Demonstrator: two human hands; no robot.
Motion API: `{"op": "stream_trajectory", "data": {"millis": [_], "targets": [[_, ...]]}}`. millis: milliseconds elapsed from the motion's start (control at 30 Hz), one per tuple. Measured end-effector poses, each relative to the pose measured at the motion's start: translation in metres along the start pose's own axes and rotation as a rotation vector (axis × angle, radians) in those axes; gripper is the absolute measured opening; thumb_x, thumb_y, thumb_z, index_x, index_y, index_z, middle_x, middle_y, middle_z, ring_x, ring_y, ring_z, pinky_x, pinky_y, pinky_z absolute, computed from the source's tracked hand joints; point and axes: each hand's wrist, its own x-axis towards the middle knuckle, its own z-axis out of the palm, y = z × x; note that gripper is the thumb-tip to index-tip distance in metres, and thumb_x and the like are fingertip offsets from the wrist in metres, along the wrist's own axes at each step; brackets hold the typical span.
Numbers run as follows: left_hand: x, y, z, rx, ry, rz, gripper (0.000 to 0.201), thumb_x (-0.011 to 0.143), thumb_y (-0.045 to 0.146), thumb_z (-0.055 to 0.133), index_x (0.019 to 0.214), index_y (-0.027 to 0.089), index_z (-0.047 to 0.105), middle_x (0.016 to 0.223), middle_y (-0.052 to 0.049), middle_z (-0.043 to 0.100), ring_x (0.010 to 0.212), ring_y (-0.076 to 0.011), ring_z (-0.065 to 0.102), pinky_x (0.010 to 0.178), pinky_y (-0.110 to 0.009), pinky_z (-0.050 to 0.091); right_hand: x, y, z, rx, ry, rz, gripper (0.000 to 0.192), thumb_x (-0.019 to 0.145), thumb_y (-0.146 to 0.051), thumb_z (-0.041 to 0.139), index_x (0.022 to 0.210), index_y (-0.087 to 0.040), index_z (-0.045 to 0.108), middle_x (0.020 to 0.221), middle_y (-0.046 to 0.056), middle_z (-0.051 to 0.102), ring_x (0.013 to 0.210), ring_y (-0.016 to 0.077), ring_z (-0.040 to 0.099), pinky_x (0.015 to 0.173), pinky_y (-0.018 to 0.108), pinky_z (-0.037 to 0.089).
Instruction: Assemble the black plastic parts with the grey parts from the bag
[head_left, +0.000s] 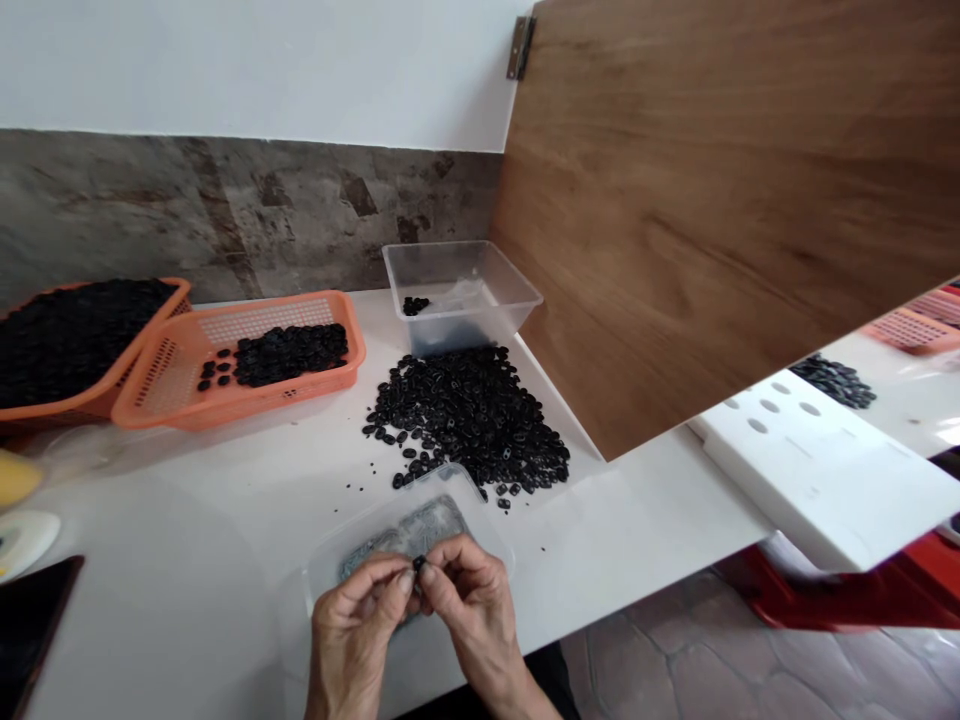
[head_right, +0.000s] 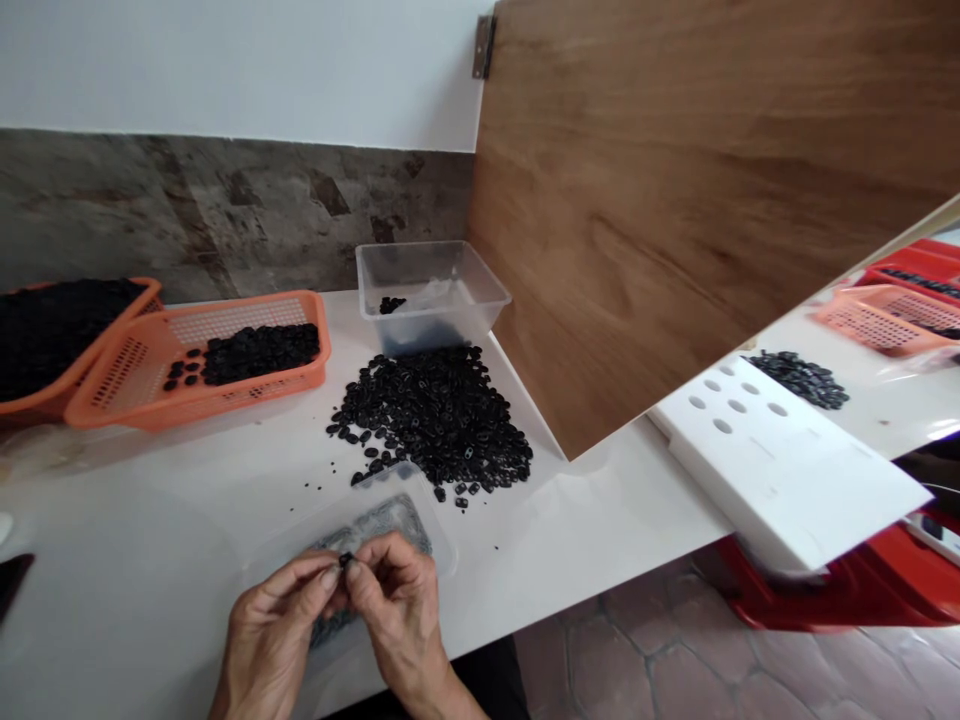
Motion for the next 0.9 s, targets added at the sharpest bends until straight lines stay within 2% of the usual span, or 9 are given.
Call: {"op": "stream_trajectory", "data": {"millis": [100, 167, 267, 333, 433, 567, 733, 800, 900], "targets": [[-0.004, 0.002, 0.004, 0.018, 0.060, 0.013, 0.019, 0.065, 0.035, 0.080, 0.073, 0.017, 0.077, 0.072, -0.004, 0.070, 0.062, -0.0141, 0.063, 0.060, -0.020, 0.054, 0.000, -0.005, -0.006, -0.191, -0.022, -0.015, 0.019, 0.084, -0.027, 0.062, 0.071, -0.014, 0.057, 0.058, 0.000, 0.060, 0.054, 0.0097, 0.055, 0.055, 0.019, 0.043], [-0.005, 0.002, 0.005, 0.055, 0.088, 0.096, 0.014, 0.067, 0.032, 0.078, 0.072, 0.019, 0.076, 0.072, -0.002, 0.069, 0.063, -0.0135, 0.063, 0.061, -0.018, 0.054, 0.000, -0.009, -0.009, -0.362, -0.037, -0.053, 0.016, 0.084, -0.022, 0.060, 0.070, -0.014, 0.058, 0.060, 0.000, 0.059, 0.057, 0.0098, 0.053, 0.056, 0.019, 0.042], [-0.002, 0.001, 0.001, 0.214, 0.012, 0.267, 0.005, 0.072, 0.024, 0.072, 0.071, 0.020, 0.074, 0.071, 0.000, 0.069, 0.061, -0.0126, 0.064, 0.060, -0.016, 0.054, -0.002, -0.016, -0.013, -0.556, -0.069, -0.099, 0.014, 0.082, -0.017, 0.058, 0.069, -0.014, 0.059, 0.059, -0.001, 0.056, 0.057, 0.0098, 0.051, 0.056, 0.019, 0.040], [0.002, 0.001, -0.005, 0.357, -0.047, 0.403, 0.005, 0.075, 0.019, 0.068, 0.074, 0.021, 0.073, 0.072, -0.001, 0.070, 0.061, -0.0128, 0.065, 0.059, -0.016, 0.054, -0.003, -0.019, -0.014, -0.622, -0.094, -0.103, 0.014, 0.083, -0.018, 0.057, 0.070, -0.014, 0.059, 0.060, -0.001, 0.055, 0.057, 0.0099, 0.050, 0.055, 0.020, 0.039], [0.006, 0.005, -0.013, 0.559, -0.112, 0.606, 0.009, 0.078, 0.014, 0.065, 0.078, 0.021, 0.070, 0.074, 0.000, 0.071, 0.063, -0.0124, 0.067, 0.060, -0.014, 0.053, -0.004, -0.024, -0.016, -0.652, -0.147, -0.090, 0.017, 0.088, -0.022, 0.053, 0.073, -0.015, 0.059, 0.062, -0.001, 0.057, 0.059, 0.0104, 0.052, 0.057, 0.020, 0.039], [0.004, 0.010, -0.017, 0.752, -0.232, 0.788, 0.013, 0.082, 0.009, 0.060, 0.085, 0.020, 0.066, 0.077, -0.001, 0.070, 0.067, -0.0116, 0.068, 0.064, -0.014, 0.054, -0.007, -0.030, -0.016, -0.687, -0.209, -0.095, 0.017, 0.090, -0.026, 0.055, 0.078, -0.016, 0.061, 0.064, -0.002, 0.056, 0.060, 0.0099, 0.051, 0.057, 0.020, 0.038], [0.000, 0.012, -0.018, 0.878, -0.233, 1.047, 0.024, 0.080, -0.001, 0.057, 0.096, 0.016, 0.064, 0.082, -0.006, 0.071, 0.075, -0.0137, 0.069, 0.074, -0.018, 0.055, -0.008, -0.038, -0.013, -0.860, -0.287, -0.126, 0.016, 0.091, -0.017, 0.050, 0.077, -0.017, 0.059, 0.070, -0.001, 0.058, 0.064, 0.0105, 0.054, 0.061, 0.020, 0.039], [0.002, 0.012, -0.023, 0.882, -0.192, 1.020, 0.024, 0.080, 0.000, 0.058, 0.094, 0.017, 0.067, 0.082, -0.005, 0.072, 0.074, -0.0139, 0.069, 0.075, -0.019, 0.055, -0.001, -0.039, -0.019, -0.913, -0.265, -0.146, 0.016, 0.091, -0.016, 0.049, 0.079, -0.017, 0.059, 0.073, 0.000, 0.058, 0.067, 0.0112, 0.054, 0.063, 0.021, 0.040], [0.006, 0.013, -0.040, 0.737, -0.051, 0.711, 0.013, 0.078, 0.012, 0.065, 0.085, 0.020, 0.072, 0.077, -0.002, 0.073, 0.065, -0.0132, 0.068, 0.065, -0.018, 0.055, 0.017, -0.038, -0.035, -0.988, -0.149, -0.170, 0.015, 0.090, -0.012, 0.048, 0.082, -0.017, 0.059, 0.073, 0.001, 0.059, 0.065, 0.0116, 0.054, 0.062, 0.022, 0.040]]}}
